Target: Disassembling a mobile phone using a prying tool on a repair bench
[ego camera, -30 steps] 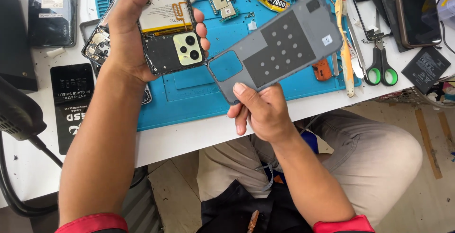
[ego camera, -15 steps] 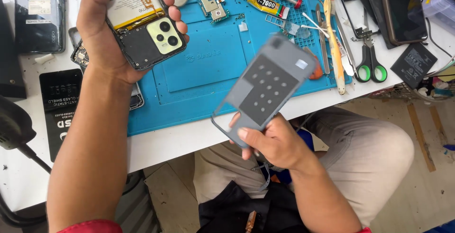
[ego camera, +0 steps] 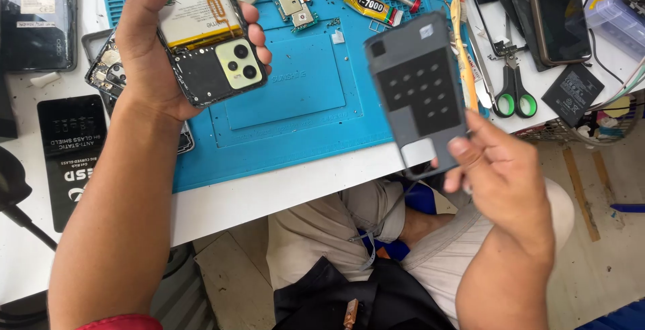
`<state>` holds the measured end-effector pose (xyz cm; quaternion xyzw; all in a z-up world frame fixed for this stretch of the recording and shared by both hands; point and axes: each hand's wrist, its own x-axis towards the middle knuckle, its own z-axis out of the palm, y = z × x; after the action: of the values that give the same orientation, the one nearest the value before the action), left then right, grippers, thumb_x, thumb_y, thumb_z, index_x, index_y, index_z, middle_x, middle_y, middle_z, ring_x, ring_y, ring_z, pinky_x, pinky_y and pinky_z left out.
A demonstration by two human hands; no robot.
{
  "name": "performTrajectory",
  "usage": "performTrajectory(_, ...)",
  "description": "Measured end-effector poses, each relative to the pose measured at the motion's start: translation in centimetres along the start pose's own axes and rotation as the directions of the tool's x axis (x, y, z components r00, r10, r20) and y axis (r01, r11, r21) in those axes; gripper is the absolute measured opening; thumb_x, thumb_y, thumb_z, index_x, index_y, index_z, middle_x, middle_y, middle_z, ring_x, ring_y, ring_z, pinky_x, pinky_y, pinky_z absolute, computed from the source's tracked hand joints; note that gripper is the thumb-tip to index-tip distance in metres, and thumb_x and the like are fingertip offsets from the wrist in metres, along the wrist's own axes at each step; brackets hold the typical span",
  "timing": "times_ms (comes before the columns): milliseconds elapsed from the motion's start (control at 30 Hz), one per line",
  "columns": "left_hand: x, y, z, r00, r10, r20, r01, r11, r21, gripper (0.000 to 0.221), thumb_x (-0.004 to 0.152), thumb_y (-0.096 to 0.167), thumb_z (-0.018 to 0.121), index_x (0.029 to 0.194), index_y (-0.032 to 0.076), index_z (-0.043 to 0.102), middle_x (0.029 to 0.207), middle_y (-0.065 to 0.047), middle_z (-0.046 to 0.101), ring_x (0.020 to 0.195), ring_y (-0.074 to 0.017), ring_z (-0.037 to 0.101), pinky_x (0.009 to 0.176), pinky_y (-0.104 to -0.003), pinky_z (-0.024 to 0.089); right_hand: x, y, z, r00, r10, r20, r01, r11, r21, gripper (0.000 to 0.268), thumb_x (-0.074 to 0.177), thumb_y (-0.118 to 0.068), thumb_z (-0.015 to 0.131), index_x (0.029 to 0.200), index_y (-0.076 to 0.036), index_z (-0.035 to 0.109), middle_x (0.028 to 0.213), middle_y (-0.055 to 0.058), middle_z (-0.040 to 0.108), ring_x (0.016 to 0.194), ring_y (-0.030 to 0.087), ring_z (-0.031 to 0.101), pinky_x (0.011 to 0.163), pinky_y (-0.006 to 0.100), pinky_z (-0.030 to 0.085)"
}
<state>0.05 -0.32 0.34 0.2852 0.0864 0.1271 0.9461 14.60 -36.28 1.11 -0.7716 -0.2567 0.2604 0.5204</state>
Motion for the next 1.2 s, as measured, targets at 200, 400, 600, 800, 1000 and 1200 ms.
performTrajectory(200,-0.5,-1.1,1.4,0.995,-0.087,0.046,0.080,0.989,0.123,0.075,0.074,0.055,0.077,0.122,0.001,0.055,0.109,-0.023,0.066,0.089,-0.0353,0.071,0.078,-0.050,0.062,8.3,5.8,-6.0,0.899,-0.191,-0.394,0.148,0.980,-0.136,0.045,0.118,-0.018,0.061,0.154,0.005,0.048,0.120,0.015,0.058,0.074,0.018,0.065,0.040,0.022,0.039)
performTrajectory(400,-0.5,-1.8,1.0,0.962,-0.217,0.166,0.152,0.930,0.335,0.085,0.080,0.064,0.063,0.136,0.001,0.053,0.104,-0.030,0.072,0.088,-0.0396,0.075,0.078,-0.048,0.065,17.8,5.7,-9.5,0.892,-0.211,-0.400,0.078,0.943,-0.323,0.034,0.114,-0.012,0.043,0.144,0.003,0.047,0.125,0.015,0.061,0.055,0.008,0.059,0.044,0.026,0.047)
performTrajectory(600,-0.3,-3.0,0.2,0.929,-0.312,0.201,0.268,0.938,0.217,0.082,0.083,0.060,0.061,0.140,0.001,0.052,0.110,-0.034,0.070,0.095,-0.0454,0.073,0.084,-0.050,0.062,23.4,9.6,-11.0,0.867,-0.082,-0.492,-0.006,0.984,-0.176,0.026,0.110,-0.020,0.043,0.134,-0.012,0.048,0.117,0.007,0.067,0.053,0.005,0.068,0.038,0.024,0.047)
performTrajectory(800,-0.4,-3.5,0.3,0.940,-0.255,0.228,0.217,0.960,0.180,0.086,0.084,0.057,0.064,0.146,0.000,0.045,0.131,-0.016,0.057,0.103,-0.0397,0.071,0.089,-0.055,0.063,20.3,7.2,-9.8,0.924,-0.107,-0.367,-0.060,0.907,-0.416,0.043,0.120,-0.030,0.049,0.153,-0.008,0.031,0.135,0.003,0.053,0.073,0.007,0.073,0.048,0.022,0.044)
performTrajectory(1000,-0.4,-3.9,0.9,0.940,-0.250,0.233,0.232,0.967,0.103,0.092,0.081,0.059,0.065,0.150,0.004,0.039,0.134,-0.018,0.053,0.097,-0.0420,0.070,0.084,-0.059,0.062,16.0,3.2,-6.5,0.901,-0.281,-0.330,0.090,0.865,-0.493,0.036,0.119,-0.020,0.059,0.147,-0.008,0.040,0.143,0.013,0.045,0.082,0.017,0.074,0.037,0.028,0.029)
performTrajectory(1200,-0.5,-4.0,1.4,0.939,-0.271,0.210,0.246,0.959,0.139,0.098,0.078,0.064,0.061,0.152,0.003,0.039,0.141,-0.017,0.051,0.098,-0.0410,0.070,0.084,-0.058,0.062,12.0,-0.6,-1.1,0.868,-0.496,-0.028,0.455,0.816,-0.356,0.024,0.119,0.009,0.063,0.141,0.011,0.055,0.129,0.024,0.060,0.081,0.029,0.071,0.066,0.034,0.056)
